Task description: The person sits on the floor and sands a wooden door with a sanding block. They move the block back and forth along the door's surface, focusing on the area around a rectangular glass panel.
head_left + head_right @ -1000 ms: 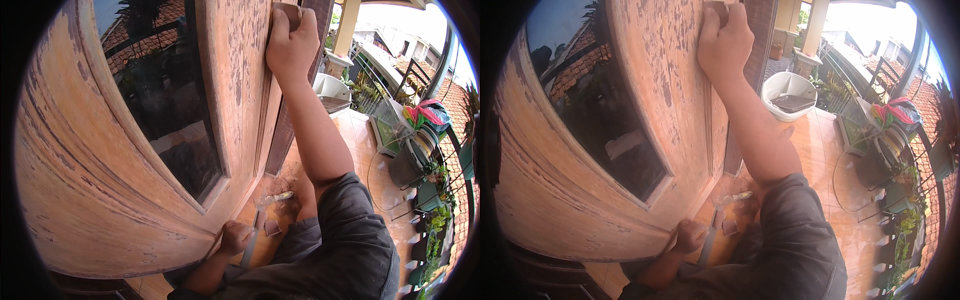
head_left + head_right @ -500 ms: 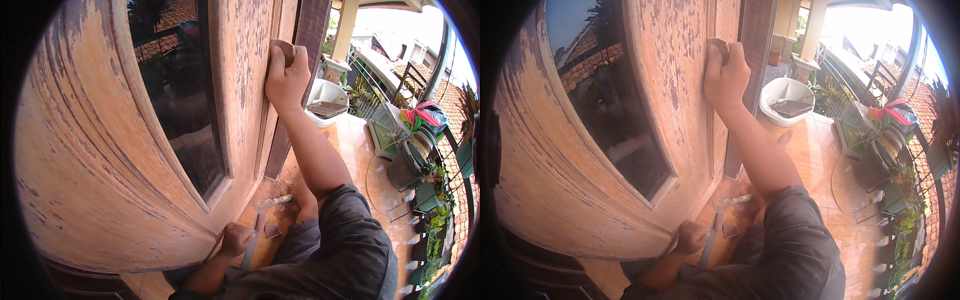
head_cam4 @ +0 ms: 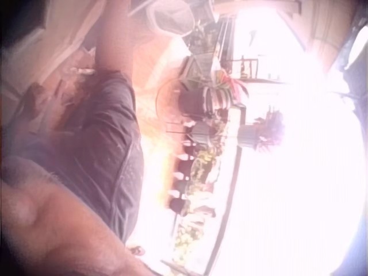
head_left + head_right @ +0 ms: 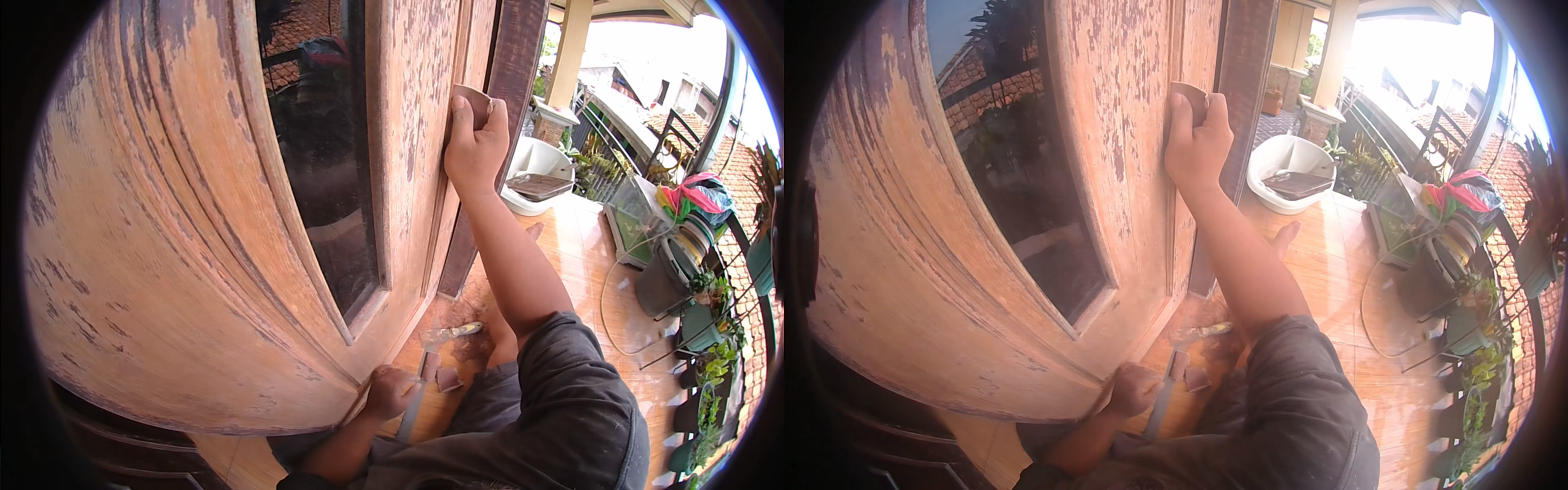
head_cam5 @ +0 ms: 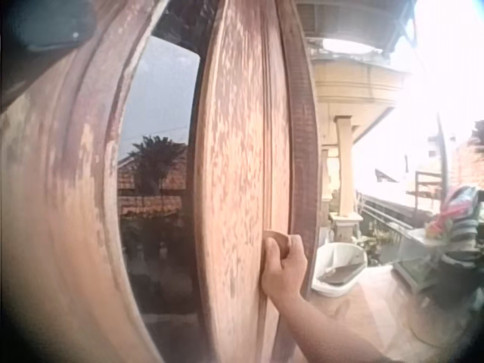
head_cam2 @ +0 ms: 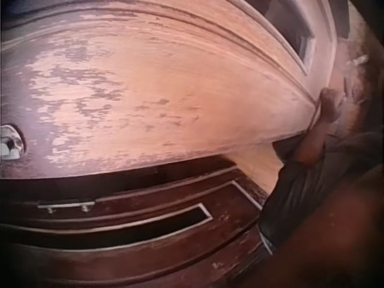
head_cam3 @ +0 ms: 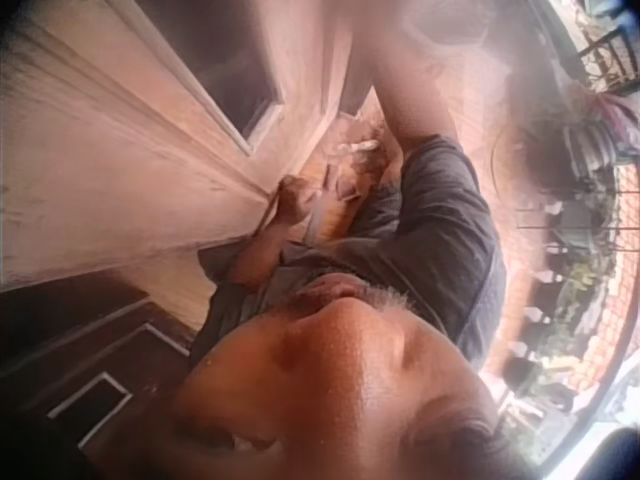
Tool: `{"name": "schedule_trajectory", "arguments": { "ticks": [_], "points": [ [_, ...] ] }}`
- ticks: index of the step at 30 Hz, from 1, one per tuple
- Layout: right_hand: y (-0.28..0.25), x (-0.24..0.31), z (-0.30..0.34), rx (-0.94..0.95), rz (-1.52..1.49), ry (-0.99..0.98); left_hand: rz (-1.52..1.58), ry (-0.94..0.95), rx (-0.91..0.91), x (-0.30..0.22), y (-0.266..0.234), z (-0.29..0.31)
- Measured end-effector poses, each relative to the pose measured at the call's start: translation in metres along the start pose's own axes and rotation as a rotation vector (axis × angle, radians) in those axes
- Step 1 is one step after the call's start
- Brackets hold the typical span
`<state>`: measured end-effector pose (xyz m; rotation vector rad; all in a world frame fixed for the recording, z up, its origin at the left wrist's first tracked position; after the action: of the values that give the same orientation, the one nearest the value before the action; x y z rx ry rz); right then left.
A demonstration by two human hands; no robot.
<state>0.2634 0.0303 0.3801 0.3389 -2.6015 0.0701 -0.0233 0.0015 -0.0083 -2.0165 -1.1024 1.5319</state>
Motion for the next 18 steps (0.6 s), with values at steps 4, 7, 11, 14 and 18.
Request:
{"name": "schedule_trajectory", "arguments": {
  "ticks": [4, 7, 11, 14, 18],
  "points": [
    [0.004, 0.025, -0.099, -0.048, 0.028, -0.258, -0.049, -0.017, 0.017, -0.002, 0.0, 0.001],
    [0.007, 0.044, -0.157, -0.132, -0.007, -0.392, -0.071, -0.009, 0.022, -0.001, -0.001, -0.001],
    [-0.001, 0.027, -0.102, -0.116, 0.129, -0.264, -0.107, 0.015, 0.003, -0.001, -0.001, -0.002],
    [-0.002, 0.011, -0.039, -0.124, 0.263, -0.273, -0.092, 0.027, -0.009, -0.001, -0.002, -0.002],
    [0.002, 0.025, -0.061, -0.175, 0.37, -0.383, 0.003, 0.019, -0.003, -0.001, -0.003, -0.002]
  ]
}}
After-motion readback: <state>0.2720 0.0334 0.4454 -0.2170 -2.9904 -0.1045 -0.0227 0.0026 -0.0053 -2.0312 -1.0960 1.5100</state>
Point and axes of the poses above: each hand's wrist, its own z-axis away from the middle knuckle, its own y-axis out of the palm, x = y × z, the point moved 1 cm from there along -z, towards the middle knuckle, and after that the axes turned 12 degrees about x, right-handed, at the moved point
